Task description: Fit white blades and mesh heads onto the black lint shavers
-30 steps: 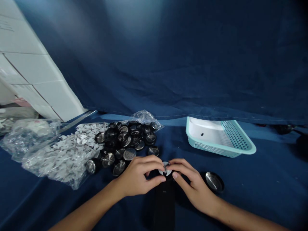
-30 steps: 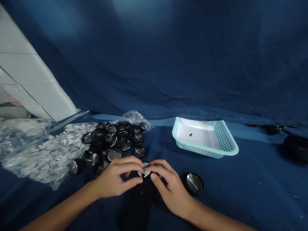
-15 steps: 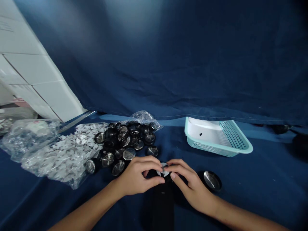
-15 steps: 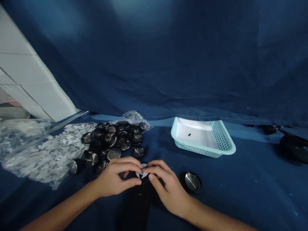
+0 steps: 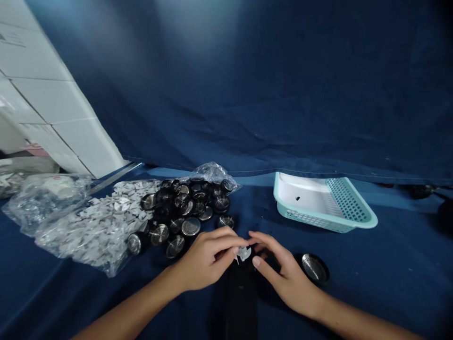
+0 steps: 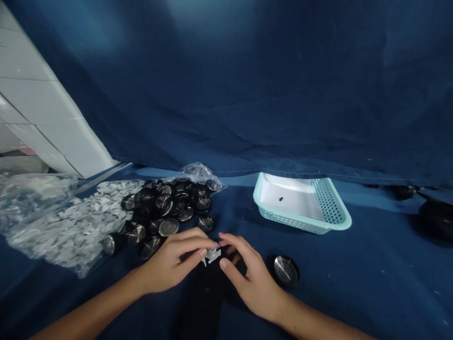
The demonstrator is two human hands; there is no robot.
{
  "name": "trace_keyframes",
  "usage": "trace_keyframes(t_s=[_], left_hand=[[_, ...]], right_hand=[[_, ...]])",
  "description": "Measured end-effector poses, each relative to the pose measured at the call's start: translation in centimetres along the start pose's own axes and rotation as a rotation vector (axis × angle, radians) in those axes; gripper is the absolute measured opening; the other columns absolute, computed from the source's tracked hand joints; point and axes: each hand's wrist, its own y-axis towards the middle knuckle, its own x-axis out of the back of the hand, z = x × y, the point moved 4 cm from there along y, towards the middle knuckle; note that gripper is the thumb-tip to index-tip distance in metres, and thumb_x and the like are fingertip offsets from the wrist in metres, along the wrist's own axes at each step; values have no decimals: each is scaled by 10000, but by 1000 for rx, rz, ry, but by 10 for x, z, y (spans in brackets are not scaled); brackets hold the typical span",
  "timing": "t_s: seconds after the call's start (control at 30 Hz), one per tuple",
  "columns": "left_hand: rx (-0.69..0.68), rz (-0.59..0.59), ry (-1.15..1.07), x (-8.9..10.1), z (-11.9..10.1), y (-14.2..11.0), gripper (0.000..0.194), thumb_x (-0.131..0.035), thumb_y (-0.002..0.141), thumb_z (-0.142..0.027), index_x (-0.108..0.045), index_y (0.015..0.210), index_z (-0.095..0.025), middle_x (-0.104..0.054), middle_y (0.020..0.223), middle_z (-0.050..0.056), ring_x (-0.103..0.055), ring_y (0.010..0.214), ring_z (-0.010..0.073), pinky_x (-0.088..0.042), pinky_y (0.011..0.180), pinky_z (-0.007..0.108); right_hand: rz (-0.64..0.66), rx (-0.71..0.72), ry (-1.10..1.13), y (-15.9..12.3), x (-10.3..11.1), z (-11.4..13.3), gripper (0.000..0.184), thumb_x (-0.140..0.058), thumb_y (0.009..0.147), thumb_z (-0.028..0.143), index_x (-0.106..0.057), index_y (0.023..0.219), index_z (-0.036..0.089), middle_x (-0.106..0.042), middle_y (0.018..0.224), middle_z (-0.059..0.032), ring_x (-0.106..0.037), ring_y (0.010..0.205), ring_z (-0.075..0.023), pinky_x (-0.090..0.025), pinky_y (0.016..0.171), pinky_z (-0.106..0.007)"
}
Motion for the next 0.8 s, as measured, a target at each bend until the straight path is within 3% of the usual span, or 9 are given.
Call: trace_keyframes(t_s=[0.4, 0.8], left_hand=[[-37, 181, 91, 8, -4, 5, 375, -448, 877, -21, -688, 1038, -260, -651, 1173, -11, -643, 977, 130, -480, 842, 247], [44, 242, 144, 14, -11, 7, 336, -447, 946, -134, -679, 1113, -310, -636, 1145, -10, -631, 839, 113, -461, 728, 242]], right_hand=[[10, -13, 13, 2, -1, 1, 368, -508, 950, 265, -461, 1311, 325, -584, 1195, -22, -585, 1006, -165, -470, 908, -323], [14, 7, -29, 0, -1, 3, 363, -506, 949, 258, -467, 1305, 320, -598, 1185, -25, -586, 1024, -166, -477, 904, -328]])
